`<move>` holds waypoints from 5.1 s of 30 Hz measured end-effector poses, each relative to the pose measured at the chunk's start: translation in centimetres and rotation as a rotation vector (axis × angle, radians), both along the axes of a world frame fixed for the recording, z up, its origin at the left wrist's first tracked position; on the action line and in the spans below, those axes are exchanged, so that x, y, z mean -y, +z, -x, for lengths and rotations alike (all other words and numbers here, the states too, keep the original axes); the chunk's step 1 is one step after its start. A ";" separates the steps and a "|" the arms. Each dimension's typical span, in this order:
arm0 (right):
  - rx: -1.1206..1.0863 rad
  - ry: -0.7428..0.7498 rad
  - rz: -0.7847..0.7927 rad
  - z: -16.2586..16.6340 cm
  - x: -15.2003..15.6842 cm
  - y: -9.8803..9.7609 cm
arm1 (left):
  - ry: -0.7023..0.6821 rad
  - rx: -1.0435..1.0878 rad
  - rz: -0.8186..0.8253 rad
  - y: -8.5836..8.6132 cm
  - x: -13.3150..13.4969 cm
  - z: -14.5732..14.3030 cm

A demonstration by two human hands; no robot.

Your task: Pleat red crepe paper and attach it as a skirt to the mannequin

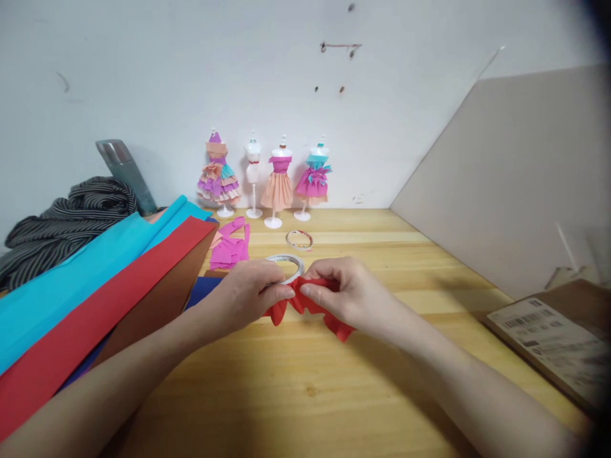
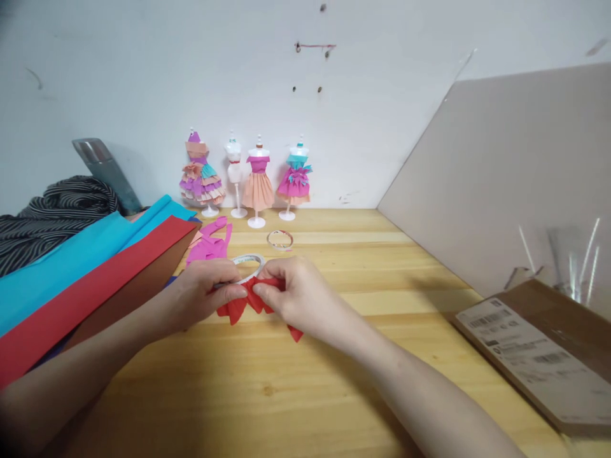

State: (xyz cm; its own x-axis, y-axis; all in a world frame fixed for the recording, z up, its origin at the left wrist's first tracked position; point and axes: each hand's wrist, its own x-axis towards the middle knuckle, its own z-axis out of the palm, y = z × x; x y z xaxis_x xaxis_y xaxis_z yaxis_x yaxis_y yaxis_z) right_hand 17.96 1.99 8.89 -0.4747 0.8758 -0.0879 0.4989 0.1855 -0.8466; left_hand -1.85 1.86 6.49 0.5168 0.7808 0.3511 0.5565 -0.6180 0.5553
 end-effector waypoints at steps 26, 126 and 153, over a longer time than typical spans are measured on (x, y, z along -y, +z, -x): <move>-0.083 0.012 0.052 -0.5 -1.9 -1.1 | -0.040 0.031 -0.088 -0.1 0.2 0.1; 0.018 0.038 -0.359 -1.2 -3.4 -1.9 | -0.148 0.147 0.106 -0.5 -1.2 0.8; -0.002 0.182 -1.432 0.2 -1.5 -3.2 | -0.074 0.765 1.021 -1.6 -1.1 0.7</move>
